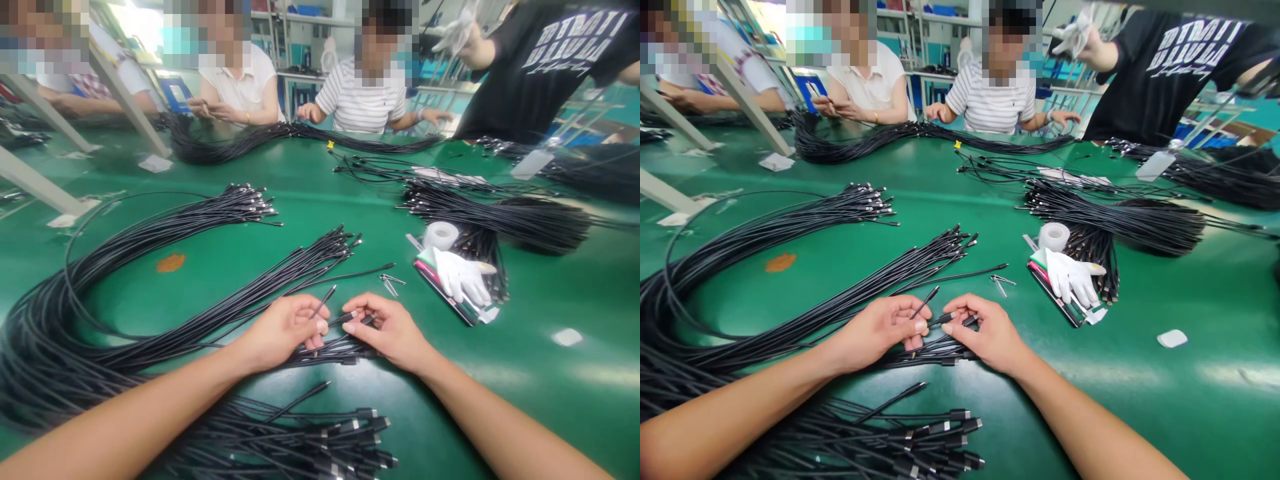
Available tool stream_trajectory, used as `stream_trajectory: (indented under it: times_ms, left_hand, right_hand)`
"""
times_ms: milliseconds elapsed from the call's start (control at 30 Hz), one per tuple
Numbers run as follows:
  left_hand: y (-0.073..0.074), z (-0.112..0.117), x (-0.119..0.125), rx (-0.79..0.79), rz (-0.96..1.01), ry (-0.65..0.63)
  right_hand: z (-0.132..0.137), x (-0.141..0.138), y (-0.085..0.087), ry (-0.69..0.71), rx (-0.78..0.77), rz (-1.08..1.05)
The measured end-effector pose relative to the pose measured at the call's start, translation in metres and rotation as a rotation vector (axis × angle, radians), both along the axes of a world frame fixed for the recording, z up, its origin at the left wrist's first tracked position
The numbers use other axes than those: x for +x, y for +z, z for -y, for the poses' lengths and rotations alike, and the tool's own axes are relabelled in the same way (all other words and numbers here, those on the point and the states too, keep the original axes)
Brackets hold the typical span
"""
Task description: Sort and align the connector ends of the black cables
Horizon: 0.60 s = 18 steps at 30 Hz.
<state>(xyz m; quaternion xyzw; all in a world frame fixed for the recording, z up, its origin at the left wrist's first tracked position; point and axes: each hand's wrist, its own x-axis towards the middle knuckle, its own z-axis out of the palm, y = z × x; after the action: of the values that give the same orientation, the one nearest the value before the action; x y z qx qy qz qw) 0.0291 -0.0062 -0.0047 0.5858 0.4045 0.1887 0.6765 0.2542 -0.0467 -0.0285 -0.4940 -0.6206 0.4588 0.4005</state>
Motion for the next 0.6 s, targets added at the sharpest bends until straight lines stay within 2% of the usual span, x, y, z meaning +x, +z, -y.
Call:
stream_trajectory:
  times_ms: [200, 400, 600]
  left_hand:
    - [-0.0026, -0.0011, 0.0002, -0.012, 0.003, -0.026]
    - [0.0024, -0.0004, 0.0033, -0.034, 0.049, 0.005]
    - [0.0049, -0.0009, 0.0029, -0.001, 0.016, -0.038]
  right_hand:
    - [-0.0004, -0.0002, 0.0013, 0.039, 0.017, -0.016]
    - [-0.0003, -0.0001, 0.0054, 0.063, 0.058, 0.012]
    - [0.0009, -0.0019, 0.0033, 0.022, 0.002, -0.087]
